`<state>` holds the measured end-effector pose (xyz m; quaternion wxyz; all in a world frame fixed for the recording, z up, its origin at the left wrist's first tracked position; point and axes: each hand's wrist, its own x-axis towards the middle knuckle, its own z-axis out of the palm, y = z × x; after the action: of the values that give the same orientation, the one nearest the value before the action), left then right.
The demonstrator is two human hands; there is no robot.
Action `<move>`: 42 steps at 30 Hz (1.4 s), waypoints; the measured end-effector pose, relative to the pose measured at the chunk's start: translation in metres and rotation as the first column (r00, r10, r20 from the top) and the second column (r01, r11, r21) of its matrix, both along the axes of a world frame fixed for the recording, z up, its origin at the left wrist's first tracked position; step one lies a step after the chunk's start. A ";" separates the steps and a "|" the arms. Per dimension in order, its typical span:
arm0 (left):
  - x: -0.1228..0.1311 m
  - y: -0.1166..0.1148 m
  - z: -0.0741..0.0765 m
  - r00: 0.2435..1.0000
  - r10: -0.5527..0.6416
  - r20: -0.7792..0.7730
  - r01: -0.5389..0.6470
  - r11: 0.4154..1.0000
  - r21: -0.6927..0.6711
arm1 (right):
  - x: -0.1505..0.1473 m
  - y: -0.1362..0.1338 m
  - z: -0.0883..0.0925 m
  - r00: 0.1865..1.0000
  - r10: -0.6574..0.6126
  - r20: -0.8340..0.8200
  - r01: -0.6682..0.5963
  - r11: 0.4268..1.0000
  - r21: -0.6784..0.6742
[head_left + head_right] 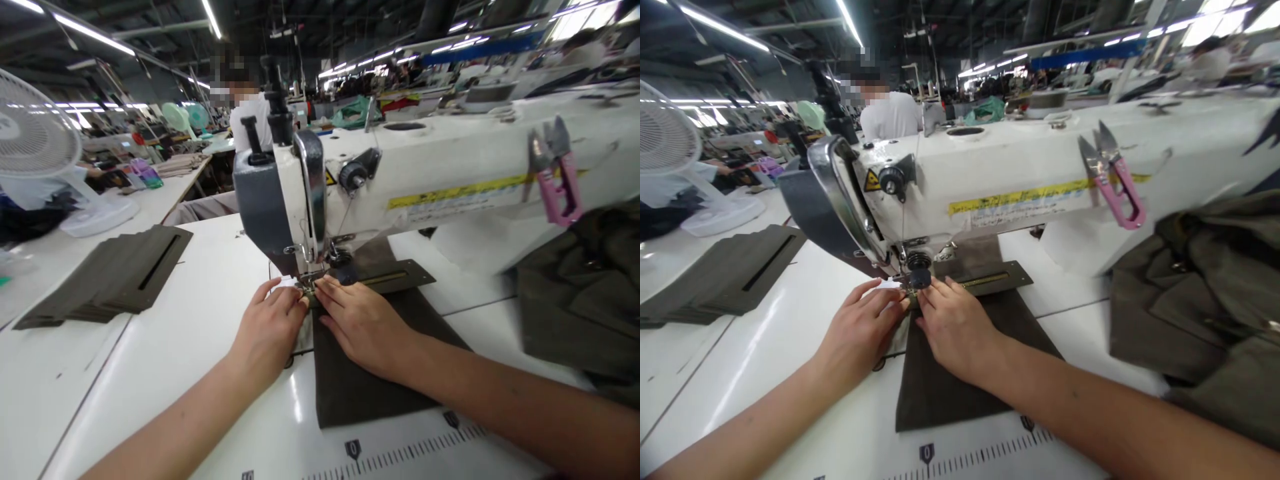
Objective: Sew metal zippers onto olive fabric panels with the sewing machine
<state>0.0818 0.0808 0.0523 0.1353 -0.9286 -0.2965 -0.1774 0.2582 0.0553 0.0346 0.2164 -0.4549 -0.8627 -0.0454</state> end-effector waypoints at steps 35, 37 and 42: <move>0.002 0.013 -0.006 0.995 -0.026 0.096 0.022 0.999 0.043 | -0.001 0.024 -0.002 0.997 -0.031 -0.064 0.031 1.000 0.003; 0.002 0.013 -0.006 0.994 -0.019 0.103 0.015 0.999 0.043 | -0.002 0.023 -0.002 0.997 -0.042 -0.071 0.043 0.999 0.011; 0.001 0.014 -0.012 0.990 -0.014 0.137 0.012 1.000 0.017 | -0.004 0.023 0.001 0.991 -0.018 -0.133 0.020 1.000 0.010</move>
<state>0.0831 0.0950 0.0404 0.1211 -0.9149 -0.2977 -0.2443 0.2539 0.0785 0.0358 0.2757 -0.4637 -0.8417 -0.0218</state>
